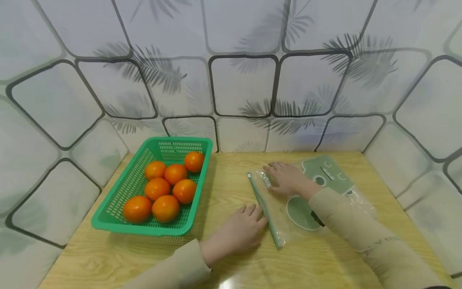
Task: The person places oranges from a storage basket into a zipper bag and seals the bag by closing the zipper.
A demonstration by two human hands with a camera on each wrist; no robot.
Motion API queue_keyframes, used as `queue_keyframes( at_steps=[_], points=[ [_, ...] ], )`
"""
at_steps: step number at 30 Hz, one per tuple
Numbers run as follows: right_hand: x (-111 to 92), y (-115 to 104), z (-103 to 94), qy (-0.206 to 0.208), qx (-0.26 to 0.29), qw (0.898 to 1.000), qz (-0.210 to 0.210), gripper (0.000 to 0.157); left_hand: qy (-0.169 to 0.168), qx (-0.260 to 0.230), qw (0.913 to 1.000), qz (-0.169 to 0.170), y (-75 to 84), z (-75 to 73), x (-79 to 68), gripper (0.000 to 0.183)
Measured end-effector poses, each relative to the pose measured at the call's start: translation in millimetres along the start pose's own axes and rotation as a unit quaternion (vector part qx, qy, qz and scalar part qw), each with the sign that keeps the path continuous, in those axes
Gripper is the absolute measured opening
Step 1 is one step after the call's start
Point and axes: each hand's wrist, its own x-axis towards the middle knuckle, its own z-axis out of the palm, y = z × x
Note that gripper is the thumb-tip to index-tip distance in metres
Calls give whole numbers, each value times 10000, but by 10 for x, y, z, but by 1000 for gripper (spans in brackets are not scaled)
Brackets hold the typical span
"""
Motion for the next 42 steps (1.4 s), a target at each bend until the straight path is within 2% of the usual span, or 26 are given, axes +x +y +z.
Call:
queue_keyframes(
  at_steps=[18,25,29,35,39,42],
  points=[
    [20,60,93,14,96,9999,127,77,124,5,9997,197,30,48,63,56],
    [36,53,89,265,-3,9996,-72,72,258,21,9981,559,-56,91,111,47],
    [35,28,92,542,75,9984,-173,63,317,-55,9962,814,-106,121,125,43],
    [-15,-65,136,976,173,9921,-774,36,207,-140,9955,919,-134,136,144,47],
    [-74,-139,164,861,134,9921,-905,27,60,-129,9956,922,-145,147,168,54],
    [-103,-202,171,744,71,9934,-866,27,75,-94,9955,941,-152,140,171,53]
  ],
)
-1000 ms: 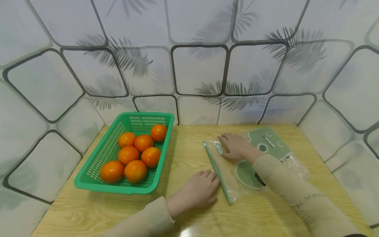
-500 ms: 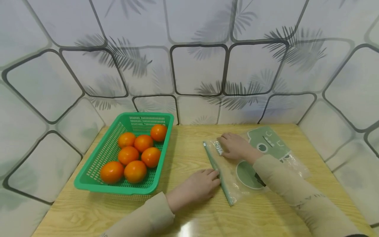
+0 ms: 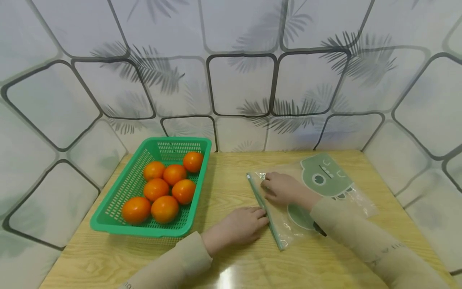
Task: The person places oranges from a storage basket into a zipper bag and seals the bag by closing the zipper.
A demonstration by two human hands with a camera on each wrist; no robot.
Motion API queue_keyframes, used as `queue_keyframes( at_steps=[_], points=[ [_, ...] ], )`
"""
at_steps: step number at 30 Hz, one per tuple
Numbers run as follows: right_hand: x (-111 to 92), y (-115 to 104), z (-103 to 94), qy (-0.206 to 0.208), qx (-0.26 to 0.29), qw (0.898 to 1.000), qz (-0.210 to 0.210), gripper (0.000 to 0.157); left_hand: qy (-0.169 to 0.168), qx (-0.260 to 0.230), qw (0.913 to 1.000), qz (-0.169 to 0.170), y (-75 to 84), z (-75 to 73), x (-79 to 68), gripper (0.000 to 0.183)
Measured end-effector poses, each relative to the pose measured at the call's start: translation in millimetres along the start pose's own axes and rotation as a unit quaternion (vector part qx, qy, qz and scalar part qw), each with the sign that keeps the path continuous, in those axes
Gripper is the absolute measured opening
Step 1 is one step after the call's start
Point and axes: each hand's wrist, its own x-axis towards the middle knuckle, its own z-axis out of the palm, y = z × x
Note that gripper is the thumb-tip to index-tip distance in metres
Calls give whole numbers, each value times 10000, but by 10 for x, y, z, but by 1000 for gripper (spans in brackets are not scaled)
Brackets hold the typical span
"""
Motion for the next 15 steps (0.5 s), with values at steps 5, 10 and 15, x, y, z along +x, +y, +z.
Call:
queue_keyframes(
  at_steps=[5,10,15],
  points=[
    [-1,-98,-13,-48,18,9997,228,34,134,121,9998,6,5,-16,-22,45],
    [26,-188,-62,-336,-38,9979,550,45,195,266,9995,10,12,-28,-31,40],
    [52,-251,-94,-403,-131,9980,467,28,203,218,9996,-6,17,-44,-41,42]
  ],
)
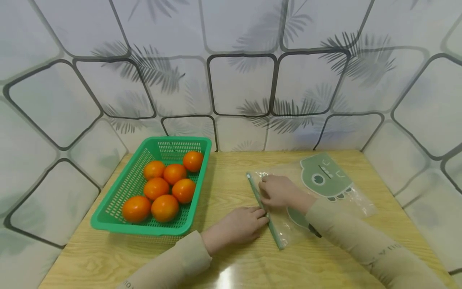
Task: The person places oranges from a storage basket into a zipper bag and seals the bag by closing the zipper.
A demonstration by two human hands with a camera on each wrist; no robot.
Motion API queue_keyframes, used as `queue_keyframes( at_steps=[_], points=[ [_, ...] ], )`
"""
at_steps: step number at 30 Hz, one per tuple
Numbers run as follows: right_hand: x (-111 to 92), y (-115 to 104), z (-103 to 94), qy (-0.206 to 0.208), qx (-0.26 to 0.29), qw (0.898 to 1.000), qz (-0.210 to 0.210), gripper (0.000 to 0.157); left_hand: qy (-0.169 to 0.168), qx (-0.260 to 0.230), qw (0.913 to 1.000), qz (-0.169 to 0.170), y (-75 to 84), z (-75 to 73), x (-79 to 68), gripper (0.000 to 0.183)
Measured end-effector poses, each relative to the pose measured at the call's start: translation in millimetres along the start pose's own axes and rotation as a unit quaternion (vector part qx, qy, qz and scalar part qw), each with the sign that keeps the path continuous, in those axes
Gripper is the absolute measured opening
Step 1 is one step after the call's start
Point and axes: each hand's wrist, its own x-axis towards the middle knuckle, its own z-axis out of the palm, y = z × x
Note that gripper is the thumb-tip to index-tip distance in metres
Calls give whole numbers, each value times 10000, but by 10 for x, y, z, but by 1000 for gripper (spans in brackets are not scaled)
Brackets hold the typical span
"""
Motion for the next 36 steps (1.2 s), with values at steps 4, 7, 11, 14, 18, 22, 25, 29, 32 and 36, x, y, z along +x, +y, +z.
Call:
queue_keyframes(
  at_steps=[4,7,11,14,18,22,25,29,32,36],
  points=[
    [17,-21,-16,82,68,9999,-115,22,-13,-18,10000,-6,-10,-9,-21,44],
    [13,-29,-67,134,133,9998,-96,26,-15,29,10000,2,-12,-14,-39,43],
    [-4,-27,-177,261,235,9994,-1,30,4,136,9999,-4,-10,-28,-57,40],
    [-14,-14,-268,313,266,9991,48,30,-21,190,9998,-15,-6,-52,-68,41],
    [-31,2,-393,389,237,9990,-16,26,-82,315,9995,-34,-5,-117,-85,42],
    [-60,27,-503,509,340,9981,-66,24,-257,553,9981,-54,-7,-204,-97,48],
    [-85,52,-573,607,452,9971,-32,25,-414,658,9969,-75,-15,-286,-108,53],
    [-130,77,-672,796,481,9956,71,25,-606,769,9951,-100,-27,-433,-151,56],
    [-174,88,-745,923,544,9941,144,23,-667,910,9936,-67,-39,-558,-203,56],
    [-224,106,-829,1037,752,9915,248,21,-595,1002,9932,-20,-91,-688,-269,55]
  ],
)
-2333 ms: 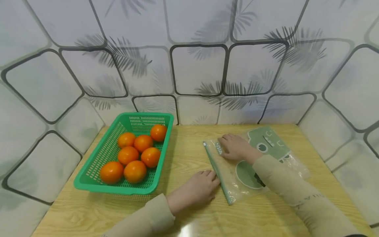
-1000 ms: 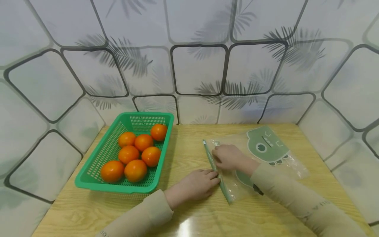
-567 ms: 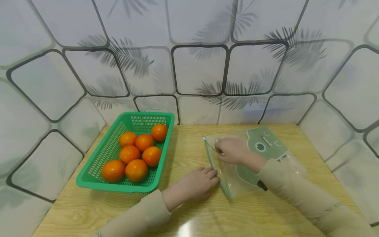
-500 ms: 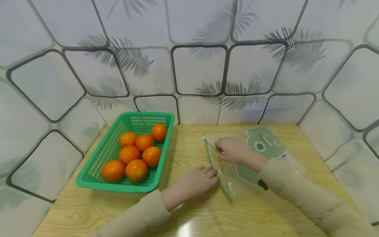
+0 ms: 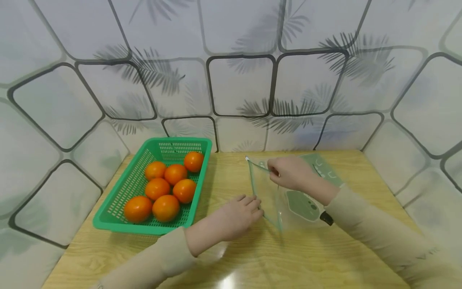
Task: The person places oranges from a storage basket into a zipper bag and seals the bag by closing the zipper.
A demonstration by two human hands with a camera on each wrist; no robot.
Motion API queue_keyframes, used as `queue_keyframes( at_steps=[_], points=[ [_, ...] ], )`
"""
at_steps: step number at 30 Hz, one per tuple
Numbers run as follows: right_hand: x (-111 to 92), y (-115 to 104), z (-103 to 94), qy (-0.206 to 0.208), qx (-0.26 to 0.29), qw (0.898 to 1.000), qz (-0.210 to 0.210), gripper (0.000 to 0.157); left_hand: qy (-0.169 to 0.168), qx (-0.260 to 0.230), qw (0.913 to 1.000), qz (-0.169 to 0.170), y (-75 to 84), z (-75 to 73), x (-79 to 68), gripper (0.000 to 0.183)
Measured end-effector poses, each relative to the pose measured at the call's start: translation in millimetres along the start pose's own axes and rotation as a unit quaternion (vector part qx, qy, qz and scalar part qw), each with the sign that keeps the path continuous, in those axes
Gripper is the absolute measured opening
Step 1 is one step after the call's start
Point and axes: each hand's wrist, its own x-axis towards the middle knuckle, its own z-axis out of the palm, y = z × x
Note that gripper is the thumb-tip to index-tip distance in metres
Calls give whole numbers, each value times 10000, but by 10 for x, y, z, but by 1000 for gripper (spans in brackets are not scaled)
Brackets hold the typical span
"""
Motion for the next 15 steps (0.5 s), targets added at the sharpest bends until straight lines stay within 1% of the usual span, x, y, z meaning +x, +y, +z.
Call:
queue_keyframes(
  at_steps=[3,7,11,15],
  points=[
    [-5,-7,-75,179,41,9998,12,20,66,34,10000,-19,-87,-50,-49,55],
    [4,-21,-182,389,-38,9992,-12,17,157,23,9999,-45,-225,-101,-90,55],
    [30,-42,-287,405,-136,9991,11,16,246,-36,9997,-19,-352,-144,-114,53],
    [61,-55,-356,424,-237,9988,14,16,283,-78,9996,18,-431,-207,-139,52]
  ],
)
